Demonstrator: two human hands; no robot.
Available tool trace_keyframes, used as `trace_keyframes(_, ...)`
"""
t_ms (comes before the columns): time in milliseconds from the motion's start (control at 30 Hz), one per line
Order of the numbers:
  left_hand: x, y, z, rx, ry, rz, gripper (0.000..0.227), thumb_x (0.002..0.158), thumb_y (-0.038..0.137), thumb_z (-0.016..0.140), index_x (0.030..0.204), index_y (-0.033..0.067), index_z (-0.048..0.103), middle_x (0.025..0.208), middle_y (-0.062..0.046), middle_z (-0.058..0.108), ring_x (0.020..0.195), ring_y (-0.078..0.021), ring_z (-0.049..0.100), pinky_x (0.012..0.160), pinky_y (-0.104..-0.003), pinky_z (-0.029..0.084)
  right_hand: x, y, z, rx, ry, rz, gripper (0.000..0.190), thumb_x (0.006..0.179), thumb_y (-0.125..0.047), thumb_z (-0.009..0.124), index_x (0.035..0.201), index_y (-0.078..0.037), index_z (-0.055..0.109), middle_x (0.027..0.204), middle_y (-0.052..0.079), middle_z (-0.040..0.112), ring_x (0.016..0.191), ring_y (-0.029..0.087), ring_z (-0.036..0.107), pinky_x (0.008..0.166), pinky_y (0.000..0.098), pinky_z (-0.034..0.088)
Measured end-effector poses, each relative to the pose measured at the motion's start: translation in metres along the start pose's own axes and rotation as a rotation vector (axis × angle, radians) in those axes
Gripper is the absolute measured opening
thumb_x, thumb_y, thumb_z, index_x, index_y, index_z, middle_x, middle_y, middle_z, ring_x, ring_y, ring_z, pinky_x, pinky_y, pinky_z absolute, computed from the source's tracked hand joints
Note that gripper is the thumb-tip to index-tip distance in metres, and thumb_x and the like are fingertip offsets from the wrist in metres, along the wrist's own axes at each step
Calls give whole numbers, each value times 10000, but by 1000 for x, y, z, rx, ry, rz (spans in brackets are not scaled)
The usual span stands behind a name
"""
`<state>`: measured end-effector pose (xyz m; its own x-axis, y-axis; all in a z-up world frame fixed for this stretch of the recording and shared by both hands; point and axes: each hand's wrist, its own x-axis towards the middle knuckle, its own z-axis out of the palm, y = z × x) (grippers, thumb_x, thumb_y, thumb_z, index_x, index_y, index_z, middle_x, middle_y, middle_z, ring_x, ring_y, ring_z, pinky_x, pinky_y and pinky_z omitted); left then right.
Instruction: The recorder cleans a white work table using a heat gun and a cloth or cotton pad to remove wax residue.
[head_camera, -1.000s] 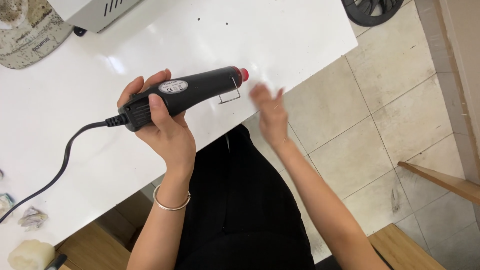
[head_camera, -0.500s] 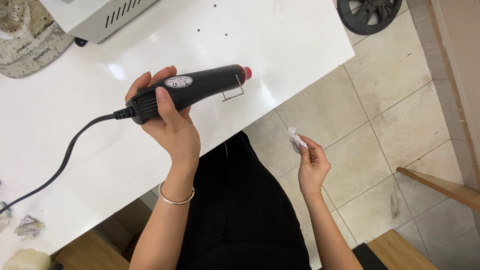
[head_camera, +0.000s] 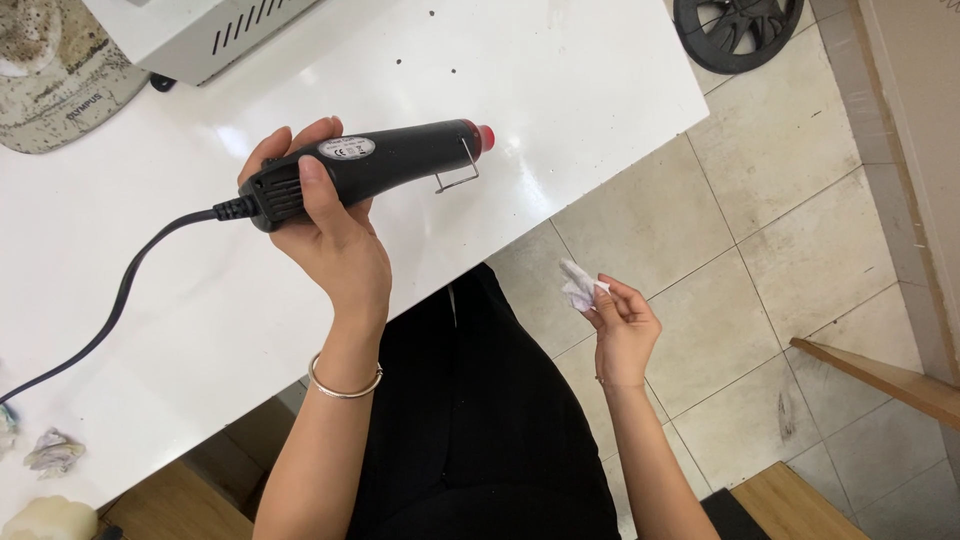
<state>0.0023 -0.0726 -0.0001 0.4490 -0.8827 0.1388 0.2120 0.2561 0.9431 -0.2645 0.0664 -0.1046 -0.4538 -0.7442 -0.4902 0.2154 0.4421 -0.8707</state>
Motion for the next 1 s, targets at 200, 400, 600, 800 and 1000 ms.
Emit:
trace_keyframes(200,1,-1,-1,-9,14,-6,341,1129,209,547,1397,51,406,1334,-199,632,1278,-283,636,953,-432,634,10,-25,5,274,-82,210,204,989,-38,596,1161,62,643,1065,151,711,957,218,723,863,365,647)
trace_keyframes(400,1,0,-1,-27,28,-9,350,1128,213,562,1397,47,412,1284,-203,626,1270,-288,633,950,-431,635,25,-31,5,138,-138,200,210,975,-21,640,1172,52,653,960,147,723,831,191,695,706,340,610)
trace_keyframes(600,1,1,-2,-26,24,-18,348,1130,210,565,1401,58,411,1280,-206,630,1268,-281,633,975,-434,679,66,-68,45,-252,-171,-53,162,931,-13,681,1076,57,667,877,122,740,740,167,723,616,306,624)
trace_keyframes(800,2,0,-2,6,23,-10,334,1140,210,552,1406,62,414,1280,-206,631,1264,-276,634,962,-428,680,108,-54,79,-824,34,-832,38,972,25,726,1004,23,706,999,131,721,819,210,710,685,304,590)
trace_keyframes(1000,1,2,-2,30,37,-22,328,1132,207,540,1397,61,413,1278,-208,631,1251,-277,637,948,-417,681,82,-39,94,-994,44,-1178,140,920,10,715,1059,14,701,1140,120,681,1034,265,642,898,404,548)
